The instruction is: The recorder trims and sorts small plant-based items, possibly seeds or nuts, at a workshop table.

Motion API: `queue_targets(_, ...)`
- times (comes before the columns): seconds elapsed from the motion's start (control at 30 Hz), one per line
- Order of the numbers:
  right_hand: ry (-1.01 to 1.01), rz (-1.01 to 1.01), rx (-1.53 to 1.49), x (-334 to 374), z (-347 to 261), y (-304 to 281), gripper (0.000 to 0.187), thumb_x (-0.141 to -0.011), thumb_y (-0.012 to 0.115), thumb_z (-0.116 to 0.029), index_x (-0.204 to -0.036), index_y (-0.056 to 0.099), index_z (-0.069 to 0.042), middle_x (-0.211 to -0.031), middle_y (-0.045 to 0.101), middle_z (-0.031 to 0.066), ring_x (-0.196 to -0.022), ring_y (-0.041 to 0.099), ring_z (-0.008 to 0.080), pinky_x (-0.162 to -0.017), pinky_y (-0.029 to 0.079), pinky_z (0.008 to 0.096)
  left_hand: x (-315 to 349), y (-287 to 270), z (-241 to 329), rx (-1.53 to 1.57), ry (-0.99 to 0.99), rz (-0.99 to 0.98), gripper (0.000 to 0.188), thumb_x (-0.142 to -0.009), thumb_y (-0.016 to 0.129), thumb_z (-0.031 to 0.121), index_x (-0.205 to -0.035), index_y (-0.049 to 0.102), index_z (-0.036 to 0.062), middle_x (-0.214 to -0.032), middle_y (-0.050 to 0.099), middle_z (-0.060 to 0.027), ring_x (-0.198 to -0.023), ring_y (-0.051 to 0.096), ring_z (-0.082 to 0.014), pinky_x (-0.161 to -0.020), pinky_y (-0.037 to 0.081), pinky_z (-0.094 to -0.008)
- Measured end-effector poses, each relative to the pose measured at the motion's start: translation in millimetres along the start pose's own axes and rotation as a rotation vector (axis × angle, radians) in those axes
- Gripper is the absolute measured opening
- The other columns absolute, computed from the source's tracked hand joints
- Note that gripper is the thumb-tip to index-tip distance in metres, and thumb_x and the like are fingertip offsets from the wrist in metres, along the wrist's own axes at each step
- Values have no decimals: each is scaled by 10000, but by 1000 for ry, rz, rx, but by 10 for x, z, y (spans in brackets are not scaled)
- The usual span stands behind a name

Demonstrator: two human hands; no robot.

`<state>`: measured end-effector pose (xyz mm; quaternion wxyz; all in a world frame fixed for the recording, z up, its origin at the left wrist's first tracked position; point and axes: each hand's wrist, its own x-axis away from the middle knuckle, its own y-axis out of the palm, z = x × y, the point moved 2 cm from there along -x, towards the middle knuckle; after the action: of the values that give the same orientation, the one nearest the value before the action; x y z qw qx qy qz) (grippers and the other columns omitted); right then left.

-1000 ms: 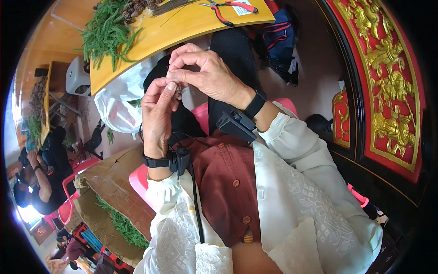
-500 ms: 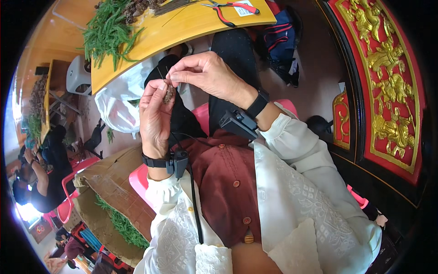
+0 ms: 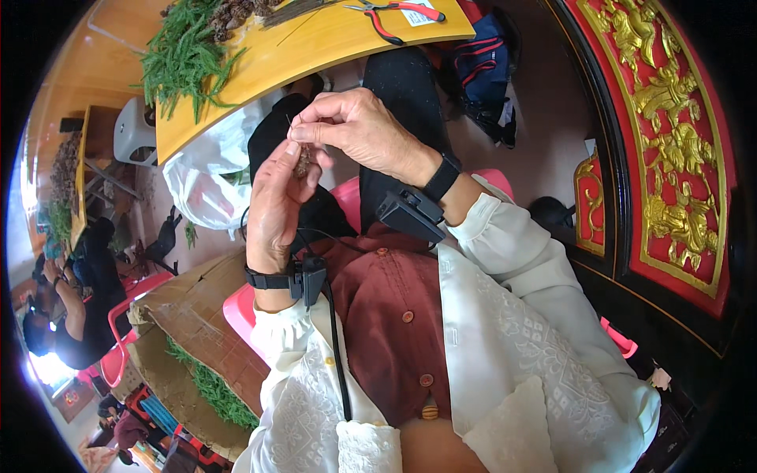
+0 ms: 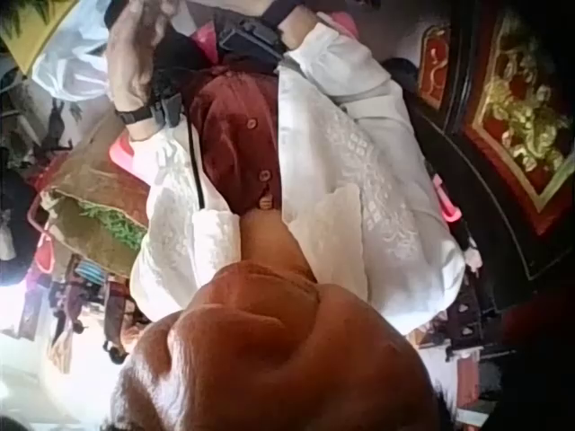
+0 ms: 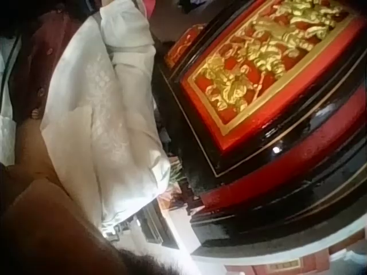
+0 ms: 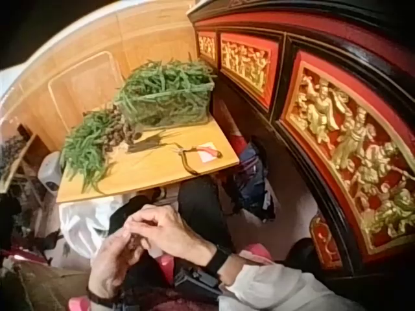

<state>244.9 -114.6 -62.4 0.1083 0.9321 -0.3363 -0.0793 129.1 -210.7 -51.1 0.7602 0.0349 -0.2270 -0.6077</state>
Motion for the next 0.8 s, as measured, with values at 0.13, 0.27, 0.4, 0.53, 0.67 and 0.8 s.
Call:
queue_targets(0.13,-111,118,0,-27,26,46,144,-869,648,-116,-898,691,19,-760,649,19,-705,579,57,-645,456,200,-41,-54,3,-55,96,2,226,-969,465,284,-894,552,90,-671,471,46,-557,334,-39,-483,240,-184)
queue_targets(0.27,2,227,-59,17,18,92,151,-863,655,-129,-869,694,18,-734,645,-3,-687,571,57,-645,451,200,-75,-30,-34,11,103,58,223,-958,463,260,-822,520,92,-600,345,75,-501,250,-29,-451,177,-197)
queue_targets(0.4,-105,196,65,-5,35,97,144,-856,662,-123,-862,692,18,-742,654,11,-672,554,47,-616,448,212,-82,-78,-32,52,125,54,215,-951,445,235,-799,501,93,-593,314,81,-478,211,-25,-432,162,-195)
queue_targets(0.53,-146,244,368,37,-9,105,108,-834,670,-99,-831,678,9,-703,637,42,-633,552,74,-580,439,236,-98,-115,-80,62,119,85,205,-938,438,212,-782,497,93,-594,325,81,-471,216,-20,-428,158,-195)
queue_targets(0.67,-435,253,564,50,-21,137,84,-807,676,-80,-799,656,1,-698,612,83,-614,570,149,-559,442,274,-86,-127,-66,0,101,120,202,-929,434,195,-765,496,95,-593,332,78,-469,227,-16,-427,160,-193)
queue_targets(0.8,-586,190,616,25,5,95,78,-790,673,-71,-776,639,-2,-723,600,93,-639,587,225,-577,457,303,-93,-167,-73,-39,55,103,204,-917,438,199,-752,497,93,-591,337,70,-470,239,-20,-427,158,-200)
